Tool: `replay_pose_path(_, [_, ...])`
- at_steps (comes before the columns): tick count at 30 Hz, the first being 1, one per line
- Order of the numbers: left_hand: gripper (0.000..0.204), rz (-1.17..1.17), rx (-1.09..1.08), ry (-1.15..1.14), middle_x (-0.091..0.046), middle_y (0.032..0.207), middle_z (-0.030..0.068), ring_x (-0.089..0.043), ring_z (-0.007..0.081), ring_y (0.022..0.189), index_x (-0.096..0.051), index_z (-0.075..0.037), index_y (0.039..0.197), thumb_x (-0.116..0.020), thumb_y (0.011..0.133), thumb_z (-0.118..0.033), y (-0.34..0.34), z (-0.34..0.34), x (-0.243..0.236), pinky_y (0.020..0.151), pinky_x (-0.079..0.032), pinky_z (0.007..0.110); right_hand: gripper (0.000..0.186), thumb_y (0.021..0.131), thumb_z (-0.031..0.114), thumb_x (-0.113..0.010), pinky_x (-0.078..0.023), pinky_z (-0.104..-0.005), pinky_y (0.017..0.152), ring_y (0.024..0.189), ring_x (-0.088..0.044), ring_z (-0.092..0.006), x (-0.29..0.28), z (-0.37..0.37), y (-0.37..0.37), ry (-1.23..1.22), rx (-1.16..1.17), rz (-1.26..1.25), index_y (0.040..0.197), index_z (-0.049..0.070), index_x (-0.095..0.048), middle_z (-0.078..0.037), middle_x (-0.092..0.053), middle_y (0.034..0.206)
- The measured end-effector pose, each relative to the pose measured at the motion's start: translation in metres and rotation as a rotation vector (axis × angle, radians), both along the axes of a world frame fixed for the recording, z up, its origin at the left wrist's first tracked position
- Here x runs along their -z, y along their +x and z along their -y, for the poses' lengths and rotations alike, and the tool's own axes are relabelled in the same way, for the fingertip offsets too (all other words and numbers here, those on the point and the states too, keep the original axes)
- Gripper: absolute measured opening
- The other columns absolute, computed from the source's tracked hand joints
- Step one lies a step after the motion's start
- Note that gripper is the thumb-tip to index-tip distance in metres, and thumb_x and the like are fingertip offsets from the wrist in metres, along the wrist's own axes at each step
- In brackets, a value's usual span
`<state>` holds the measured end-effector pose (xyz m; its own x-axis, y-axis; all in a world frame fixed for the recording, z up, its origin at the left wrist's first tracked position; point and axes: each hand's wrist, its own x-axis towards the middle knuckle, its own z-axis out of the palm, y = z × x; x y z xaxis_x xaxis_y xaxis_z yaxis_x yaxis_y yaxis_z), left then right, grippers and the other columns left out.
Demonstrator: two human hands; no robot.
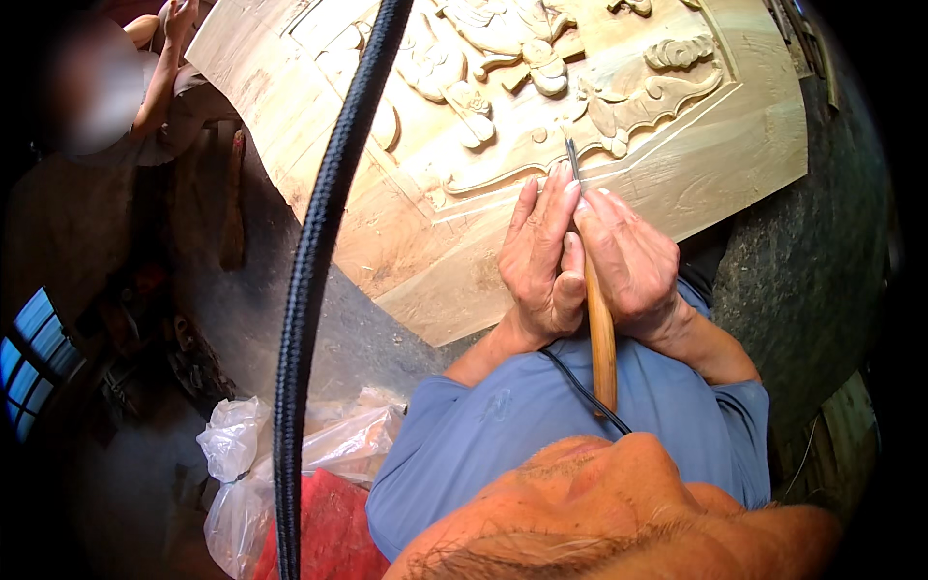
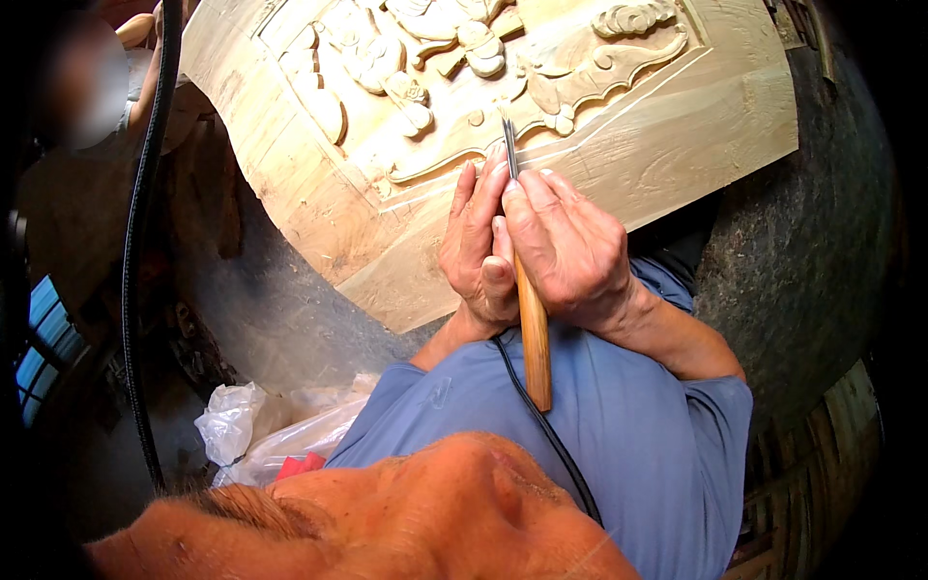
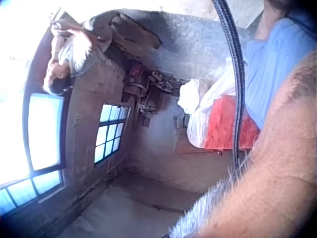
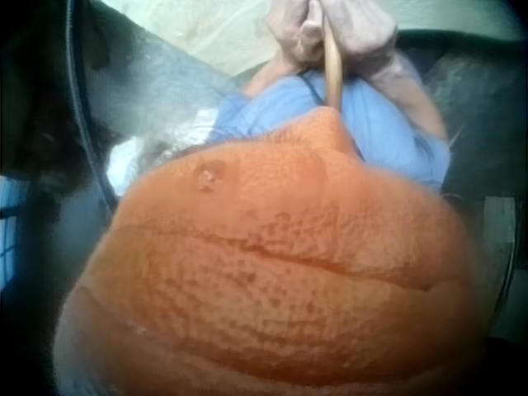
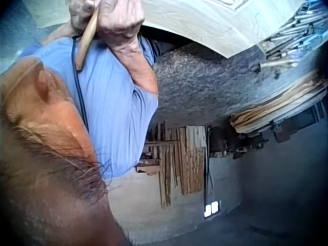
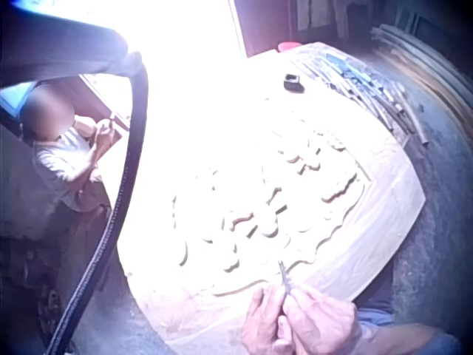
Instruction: The person carves decorative patterns into a wooden board using a chisel and a mallet. They use the mallet to strike the chisel for deep cuts and then use the chisel alone to shave away thin layers of wood to refine the relief design.
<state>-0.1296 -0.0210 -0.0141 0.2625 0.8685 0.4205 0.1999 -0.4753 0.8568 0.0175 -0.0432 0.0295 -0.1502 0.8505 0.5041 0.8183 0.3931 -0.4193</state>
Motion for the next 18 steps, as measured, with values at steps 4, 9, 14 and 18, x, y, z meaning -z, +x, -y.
replay_pose_path(4, [0.050, 0.000, 0.002, -0.004, -0.066, 0.146, 0.0385, -0.066, 0.0473, 0.141, -0.065, 0.016, 0.142, -0.051, 0.102, -0.011, 0.0018, -0.0009, -0.0015, 0.128, -0.039, 0.059, 0.033, 0.095, 0.010, -0.075, -0.067, -0.0471, 0.090, 0.098, -0.080, -0.0437, 0.0007, -0.0006, 0.0011, 0.000, -0.003, -0.010, 0.118, -0.014, -0.071, -0.030, -0.076, 0.109])
replay_pose_path(9, [0.050, -0.011, 0.009, 0.000, -0.066, 0.146, 0.0383, -0.067, 0.0472, 0.140, -0.065, 0.016, 0.142, -0.051, 0.103, -0.011, 0.0006, -0.0004, -0.0025, 0.128, -0.039, 0.059, 0.033, 0.094, 0.010, -0.076, -0.067, -0.0470, 0.090, 0.098, -0.080, -0.0438, -0.0018, -0.0004, 0.0023, -0.002, -0.010, -0.014, 0.117, -0.014, -0.071, -0.030, -0.076, 0.109])
replay_pose_path(14, [0.049, -0.006, 0.009, 0.000, -0.067, 0.145, 0.0379, -0.067, 0.0470, 0.141, -0.065, 0.016, 0.142, -0.050, 0.103, -0.012, -0.0001, 0.0006, 0.0002, 0.128, -0.039, 0.059, 0.034, 0.093, 0.011, -0.077, -0.067, -0.0470, 0.089, 0.097, -0.079, -0.0438, -0.0037, -0.0004, 0.0016, -0.011, -0.009, -0.025, 0.115, -0.014, -0.071, -0.030, -0.076, 0.108])
replay_pose_path(18, [0.049, 0.036, 0.015, -0.008, -0.068, 0.144, 0.0373, -0.067, 0.0468, 0.140, -0.066, 0.016, 0.141, -0.050, 0.104, -0.012, -0.0001, -0.0003, 0.0009, 0.128, -0.039, 0.059, 0.035, 0.093, 0.012, -0.076, -0.067, -0.0470, 0.088, 0.097, -0.079, -0.0439, -0.0072, -0.0014, 0.0013, -0.010, -0.016, -0.003, 0.116, -0.014, -0.071, -0.031, -0.075, 0.108])
